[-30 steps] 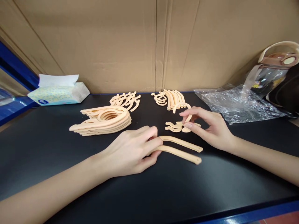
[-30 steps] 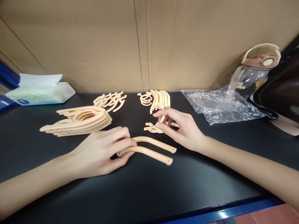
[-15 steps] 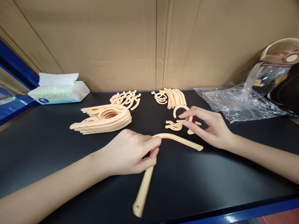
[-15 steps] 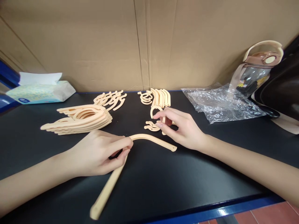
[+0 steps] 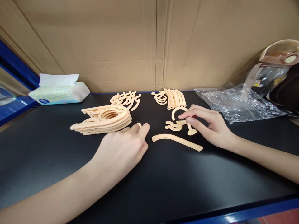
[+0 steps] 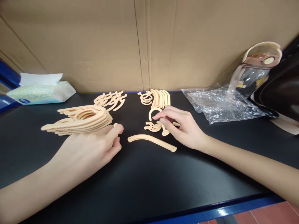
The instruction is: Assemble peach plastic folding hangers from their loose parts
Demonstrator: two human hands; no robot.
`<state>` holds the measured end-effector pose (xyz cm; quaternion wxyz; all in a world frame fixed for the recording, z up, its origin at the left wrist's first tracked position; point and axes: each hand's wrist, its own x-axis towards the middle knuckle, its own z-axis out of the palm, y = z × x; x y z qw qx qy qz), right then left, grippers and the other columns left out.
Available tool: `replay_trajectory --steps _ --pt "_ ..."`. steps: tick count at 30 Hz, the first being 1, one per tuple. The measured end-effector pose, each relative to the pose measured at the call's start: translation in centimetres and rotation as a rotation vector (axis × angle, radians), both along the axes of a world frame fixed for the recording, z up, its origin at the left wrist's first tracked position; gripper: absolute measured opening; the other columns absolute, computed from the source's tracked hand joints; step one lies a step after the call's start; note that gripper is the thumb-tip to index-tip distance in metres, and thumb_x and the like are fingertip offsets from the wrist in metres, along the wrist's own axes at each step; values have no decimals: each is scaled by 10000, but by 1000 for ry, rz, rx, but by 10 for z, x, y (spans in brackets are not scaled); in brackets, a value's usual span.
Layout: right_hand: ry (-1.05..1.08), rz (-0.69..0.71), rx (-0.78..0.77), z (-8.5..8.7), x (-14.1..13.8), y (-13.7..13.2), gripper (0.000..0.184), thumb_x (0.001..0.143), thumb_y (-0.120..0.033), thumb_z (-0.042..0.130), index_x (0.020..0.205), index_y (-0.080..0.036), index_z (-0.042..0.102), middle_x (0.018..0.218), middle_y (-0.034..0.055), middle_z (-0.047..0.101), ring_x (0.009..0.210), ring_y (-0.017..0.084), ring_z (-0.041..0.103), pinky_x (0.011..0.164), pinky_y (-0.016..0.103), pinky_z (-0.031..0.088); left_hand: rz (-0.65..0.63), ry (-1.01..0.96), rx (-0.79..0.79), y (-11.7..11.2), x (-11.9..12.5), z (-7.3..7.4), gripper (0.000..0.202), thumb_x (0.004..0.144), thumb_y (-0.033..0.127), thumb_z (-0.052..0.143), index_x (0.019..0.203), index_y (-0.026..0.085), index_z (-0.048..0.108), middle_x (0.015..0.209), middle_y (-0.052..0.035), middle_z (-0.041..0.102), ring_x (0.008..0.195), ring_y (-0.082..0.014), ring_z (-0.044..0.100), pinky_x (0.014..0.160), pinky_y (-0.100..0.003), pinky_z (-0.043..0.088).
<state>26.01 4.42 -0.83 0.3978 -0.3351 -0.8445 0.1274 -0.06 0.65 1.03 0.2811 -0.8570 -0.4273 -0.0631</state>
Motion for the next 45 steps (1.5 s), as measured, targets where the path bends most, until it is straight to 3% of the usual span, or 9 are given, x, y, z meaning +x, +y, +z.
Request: replay_trajectory --steps 6,14,18,22,27,29,38,45 --pt "76 46 -222 1 0 0 177 941 -240 551 1083 -229 656 868 6 583 747 113 537 692 262 455 -177 -22 210 2 3 -3 148 832 64 524 946 115 604 666 6 576 475 -158 565 424 -294 329" --pt "75 92 -304 0 -3 -2 219 942 -288 550 1130 -224 643 884 13 591 731 119 532 682 278 482 -288 20 159 9 -2 -8 361 829 13 537 1171 121 583 758 26 646 494 -151 540 392 -285 290" --pt "48 79 -288 -1 -3 -2 257 940 -298 560 1172 -228 646 896 9 611 733 114 535 687 269 483 -304 -12 179 11 -3 -12 317 878 55 533 1180 136 589 779 30 668 520 -150 562 413 -282 307" --pt "43 49 -270 -1 -3 -2 259 937 -294 567 1170 -236 665 934 16 651 783 123 571 720 270 484 -281 -118 203 11 -2 -12 234 971 179 461 1142 118 607 680 25 645 538 -153 598 462 -285 350" --pt "65 39 -283 2 -5 -4 236 946 -290 555 1132 -249 694 897 3 657 719 99 563 651 238 462 -291 -175 163 11 0 -11 331 980 226 395 741 161 614 516 27 521 445 -142 520 447 -297 287" --pt "74 43 -289 3 -5 -4 235 945 -284 555 1125 -246 700 884 3 652 699 93 563 618 233 449 -310 -189 148 12 1 -12 324 966 216 414 698 169 590 529 23 520 463 -142 512 459 -299 286" --pt "100 82 -333 1 -3 -2 210 956 -312 541 1044 -247 721 898 11 638 702 97 548 596 236 435 -407 -235 55 13 0 -11 197 959 187 461 887 146 639 727 -10 625 669 -186 523 583 -313 358" --pt "95 81 -349 2 -4 -2 197 945 -315 557 1028 -263 729 870 19 620 737 126 562 657 272 463 -477 -236 16 14 0 -11 199 987 115 391 990 118 590 759 -20 599 666 -174 508 586 -294 384"
